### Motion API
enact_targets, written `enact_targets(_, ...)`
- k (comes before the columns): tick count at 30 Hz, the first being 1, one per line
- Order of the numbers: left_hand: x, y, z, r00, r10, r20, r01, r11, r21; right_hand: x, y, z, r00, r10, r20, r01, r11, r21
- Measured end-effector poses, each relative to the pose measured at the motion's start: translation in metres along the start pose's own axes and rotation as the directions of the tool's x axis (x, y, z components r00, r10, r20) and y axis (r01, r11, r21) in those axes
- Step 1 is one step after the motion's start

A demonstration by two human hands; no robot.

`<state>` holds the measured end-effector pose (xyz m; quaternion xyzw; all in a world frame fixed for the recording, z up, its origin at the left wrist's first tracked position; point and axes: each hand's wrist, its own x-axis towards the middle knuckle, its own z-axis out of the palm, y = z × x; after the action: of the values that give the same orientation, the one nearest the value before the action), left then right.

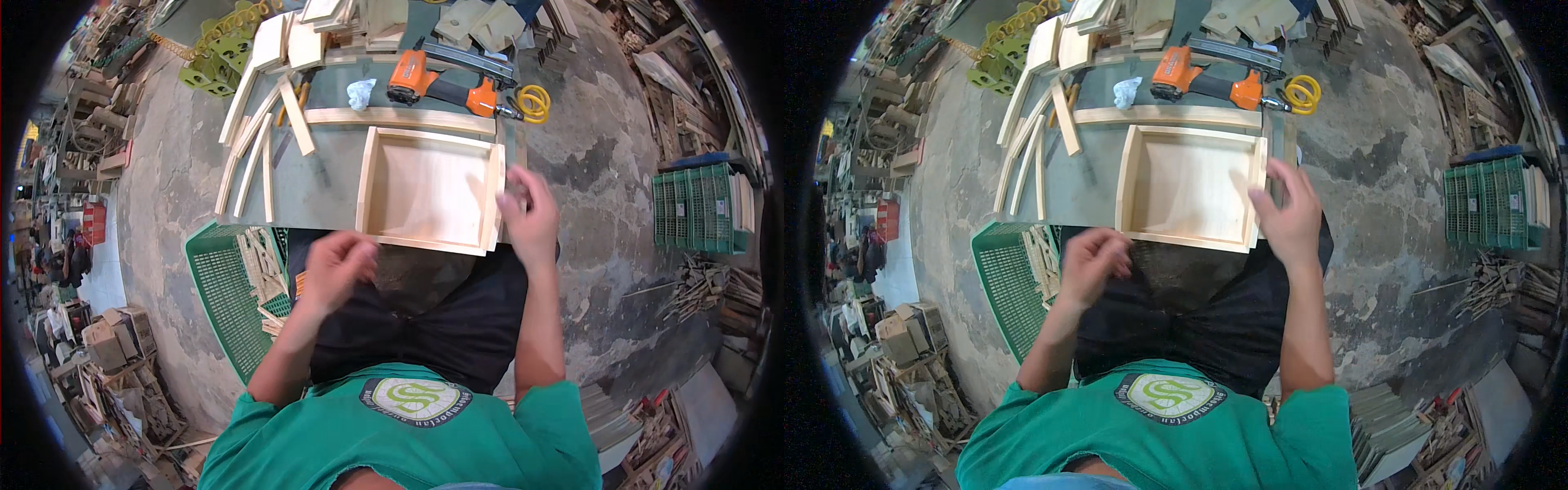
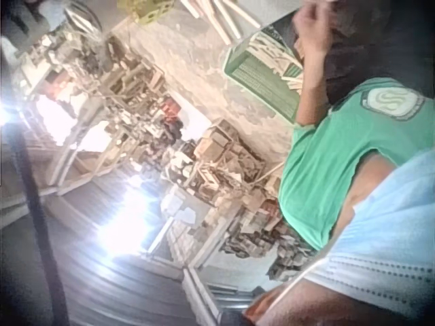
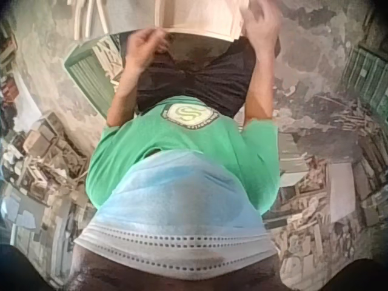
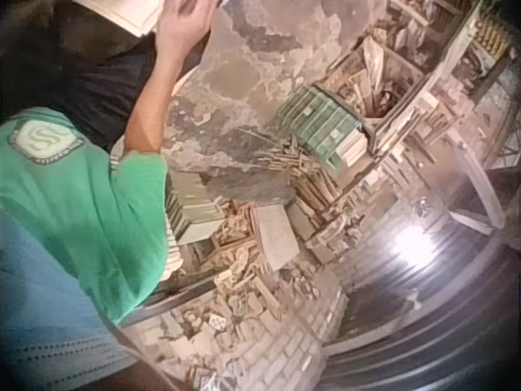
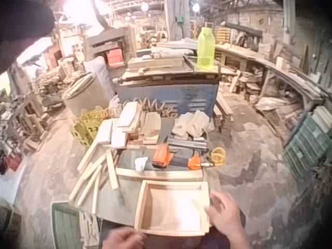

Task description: Apply glue and use a nail gun to assemble wooden boards into a box structure.

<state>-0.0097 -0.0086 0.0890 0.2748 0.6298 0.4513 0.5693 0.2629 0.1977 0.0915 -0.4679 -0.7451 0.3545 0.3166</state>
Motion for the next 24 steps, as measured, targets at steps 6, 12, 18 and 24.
enact_targets(6,0.069,0.011,-0.025,0.91,0.332,-0.248,-0.186,0.862,0.471,-0.085,0.023,0.011,0.994,0.024,0.109,0.001,0.975,-0.222)
enact_targets(12,0.095,0.017,-0.017,0.991,0.116,-0.073,-0.074,0.902,0.425,-0.08,0.035,0.02,0.997,-0.013,0.072,0.033,0.957,-0.288)
enact_targets(18,0.098,0.032,-0.001,0.981,0.146,-0.128,-0.067,0.874,0.48,-0.077,0.041,0.018,1.0,-0.017,0.002,0.017,0.968,-0.249)
enact_targets(24,0.105,0.03,-0.002,0.98,0.146,-0.135,-0.073,0.895,0.439,-0.079,0.047,0.022,0.998,-0.049,-0.037,0.039,0.973,-0.227)
